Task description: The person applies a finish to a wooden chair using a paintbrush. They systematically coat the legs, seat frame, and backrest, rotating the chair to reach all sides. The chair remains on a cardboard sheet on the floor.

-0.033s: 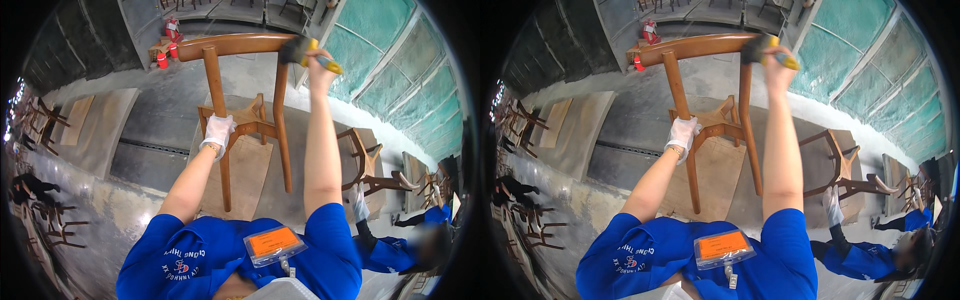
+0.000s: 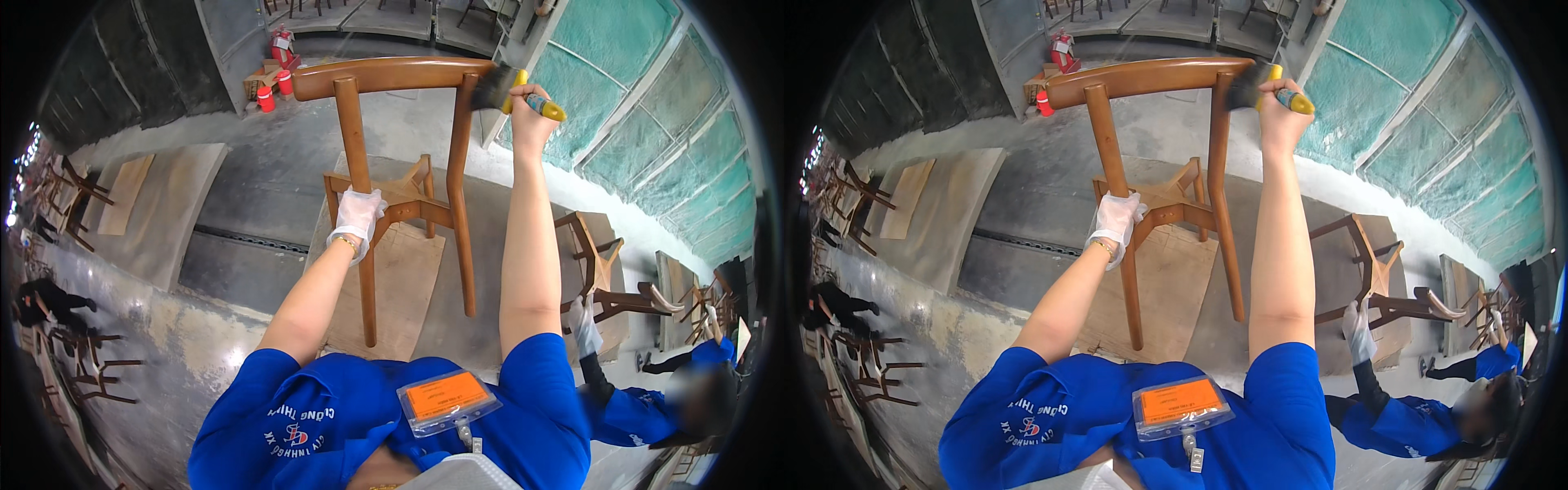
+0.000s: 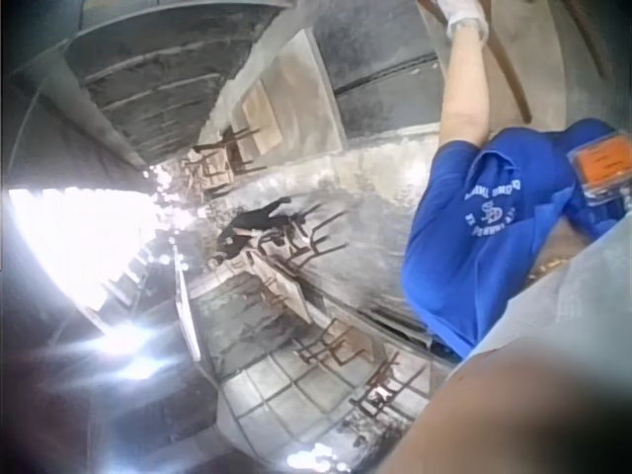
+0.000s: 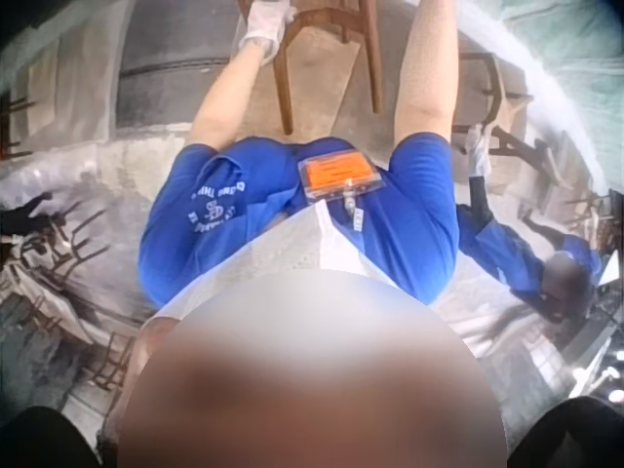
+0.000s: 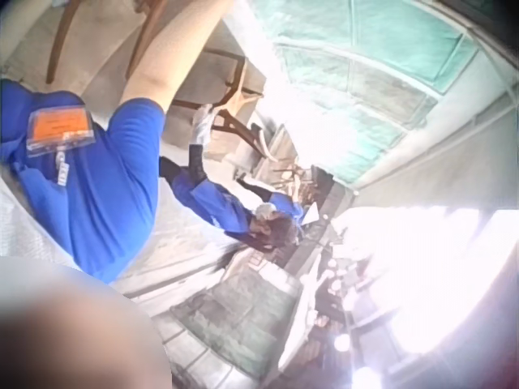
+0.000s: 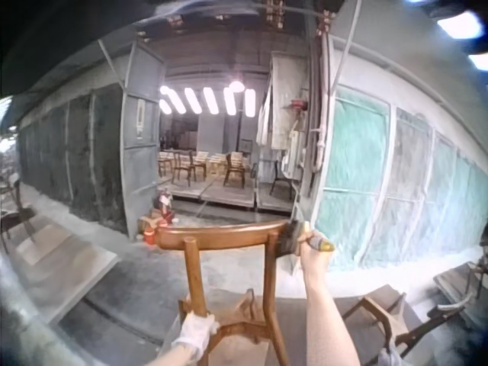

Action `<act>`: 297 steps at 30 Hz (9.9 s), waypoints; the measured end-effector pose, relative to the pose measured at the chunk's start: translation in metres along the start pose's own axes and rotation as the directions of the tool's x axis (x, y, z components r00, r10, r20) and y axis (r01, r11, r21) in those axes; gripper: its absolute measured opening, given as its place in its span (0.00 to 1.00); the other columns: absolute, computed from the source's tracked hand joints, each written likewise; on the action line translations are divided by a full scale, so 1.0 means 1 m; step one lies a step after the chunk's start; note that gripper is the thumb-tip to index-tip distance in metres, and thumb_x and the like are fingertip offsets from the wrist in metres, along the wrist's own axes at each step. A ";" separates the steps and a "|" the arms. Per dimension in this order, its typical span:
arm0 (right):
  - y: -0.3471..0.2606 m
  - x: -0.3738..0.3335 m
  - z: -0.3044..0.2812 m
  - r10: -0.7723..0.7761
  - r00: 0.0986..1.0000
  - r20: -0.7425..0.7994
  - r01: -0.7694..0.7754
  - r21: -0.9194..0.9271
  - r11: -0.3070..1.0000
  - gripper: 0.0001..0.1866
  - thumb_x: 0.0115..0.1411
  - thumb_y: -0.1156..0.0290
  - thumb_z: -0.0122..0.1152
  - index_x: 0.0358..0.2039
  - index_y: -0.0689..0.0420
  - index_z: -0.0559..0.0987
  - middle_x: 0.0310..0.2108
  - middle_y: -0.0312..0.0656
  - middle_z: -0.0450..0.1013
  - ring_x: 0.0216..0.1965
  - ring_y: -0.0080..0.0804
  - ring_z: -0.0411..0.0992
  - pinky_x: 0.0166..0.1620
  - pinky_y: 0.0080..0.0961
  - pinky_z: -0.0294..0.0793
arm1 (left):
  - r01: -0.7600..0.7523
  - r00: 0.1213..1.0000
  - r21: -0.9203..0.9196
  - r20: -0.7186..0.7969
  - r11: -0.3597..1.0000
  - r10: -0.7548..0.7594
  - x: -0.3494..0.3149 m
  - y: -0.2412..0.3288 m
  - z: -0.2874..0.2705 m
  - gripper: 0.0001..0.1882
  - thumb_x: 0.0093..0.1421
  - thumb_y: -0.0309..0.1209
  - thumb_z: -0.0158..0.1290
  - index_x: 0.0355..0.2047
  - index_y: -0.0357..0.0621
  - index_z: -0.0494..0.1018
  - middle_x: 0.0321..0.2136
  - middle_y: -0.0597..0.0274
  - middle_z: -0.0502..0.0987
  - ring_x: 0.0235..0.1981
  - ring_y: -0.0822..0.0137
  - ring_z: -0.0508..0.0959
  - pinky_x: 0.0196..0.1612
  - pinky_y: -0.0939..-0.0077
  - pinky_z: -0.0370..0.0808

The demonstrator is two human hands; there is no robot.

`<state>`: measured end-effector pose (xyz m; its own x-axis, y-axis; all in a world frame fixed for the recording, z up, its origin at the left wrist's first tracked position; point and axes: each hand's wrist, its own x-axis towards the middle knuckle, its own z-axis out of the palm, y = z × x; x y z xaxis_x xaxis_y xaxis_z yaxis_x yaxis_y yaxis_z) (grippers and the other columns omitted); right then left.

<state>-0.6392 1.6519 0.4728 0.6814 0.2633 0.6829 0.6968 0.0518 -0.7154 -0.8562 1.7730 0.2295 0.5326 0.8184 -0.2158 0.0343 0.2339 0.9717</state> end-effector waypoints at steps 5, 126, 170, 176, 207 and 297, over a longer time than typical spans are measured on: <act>-0.019 -0.053 0.070 -0.523 0.840 0.145 0.541 -0.159 0.826 0.09 0.53 0.85 0.67 0.29 0.53 0.85 0.38 0.46 0.86 0.47 0.41 0.84 0.53 0.30 0.79 | -0.047 0.999 0.029 0.024 0.998 0.047 -0.003 -0.002 -0.002 0.13 0.68 0.33 0.61 0.42 0.37 0.71 0.26 0.57 0.83 0.23 0.67 0.81 0.29 0.71 0.77; 0.224 -0.172 -0.170 0.563 0.818 0.116 -0.482 0.672 0.562 0.09 0.62 0.78 0.72 0.34 0.48 0.80 0.36 0.31 0.77 0.38 0.26 0.78 0.39 0.38 0.82 | -0.221 0.972 -0.036 0.080 0.975 0.223 0.008 -0.032 0.076 0.11 0.72 0.26 0.59 0.49 0.41 0.70 0.36 0.59 0.80 0.34 0.67 0.82 0.46 0.67 0.81; 0.121 -0.460 -0.063 0.945 -0.024 -0.327 -0.904 0.411 0.119 0.06 0.68 0.69 0.66 0.37 0.44 0.75 0.38 0.34 0.79 0.39 0.32 0.81 0.37 0.43 0.83 | -0.251 0.860 0.189 0.493 0.949 0.129 0.058 0.092 0.064 0.23 0.66 0.51 0.64 0.48 0.44 0.86 0.45 0.62 0.86 0.56 0.63 0.76 0.66 0.65 0.64; 0.099 -0.370 0.009 0.905 0.247 -0.346 -0.861 0.350 0.369 0.13 0.67 0.64 0.69 0.44 0.58 0.79 0.34 0.37 0.79 0.33 0.31 0.79 0.34 0.34 0.81 | -0.170 0.838 0.267 0.546 0.949 -0.003 0.053 0.050 0.058 0.21 0.66 0.47 0.65 0.46 0.42 0.86 0.46 0.61 0.85 0.53 0.66 0.77 0.61 0.68 0.68; 0.142 -0.562 -0.013 0.696 0.021 -0.717 -0.920 0.260 0.295 0.03 0.66 0.73 0.63 0.39 0.55 0.82 0.38 0.35 0.79 0.36 0.29 0.76 0.42 0.28 0.80 | -0.333 0.842 0.544 0.539 0.770 -0.017 0.031 0.036 0.073 0.34 0.67 0.59 0.57 0.49 0.35 0.83 0.50 0.43 0.85 0.53 0.47 0.82 0.58 0.63 0.75; 0.162 -0.637 -0.510 0.881 0.201 -0.428 -0.905 0.262 0.334 0.15 0.59 0.87 0.63 0.29 0.49 0.74 0.30 0.29 0.71 0.32 0.22 0.70 0.35 0.23 0.69 | -0.511 0.854 0.790 0.513 0.339 0.093 -0.051 -0.105 0.207 0.29 0.63 0.49 0.64 0.57 0.43 0.82 0.57 0.45 0.82 0.59 0.47 0.81 0.65 0.59 0.77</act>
<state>-0.8465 1.0014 -0.0022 0.8468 -0.3140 -0.4293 -0.4426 0.0316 -0.8962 -0.7123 1.5978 0.1586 0.8914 0.4510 -0.0448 0.4074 -0.7539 0.5154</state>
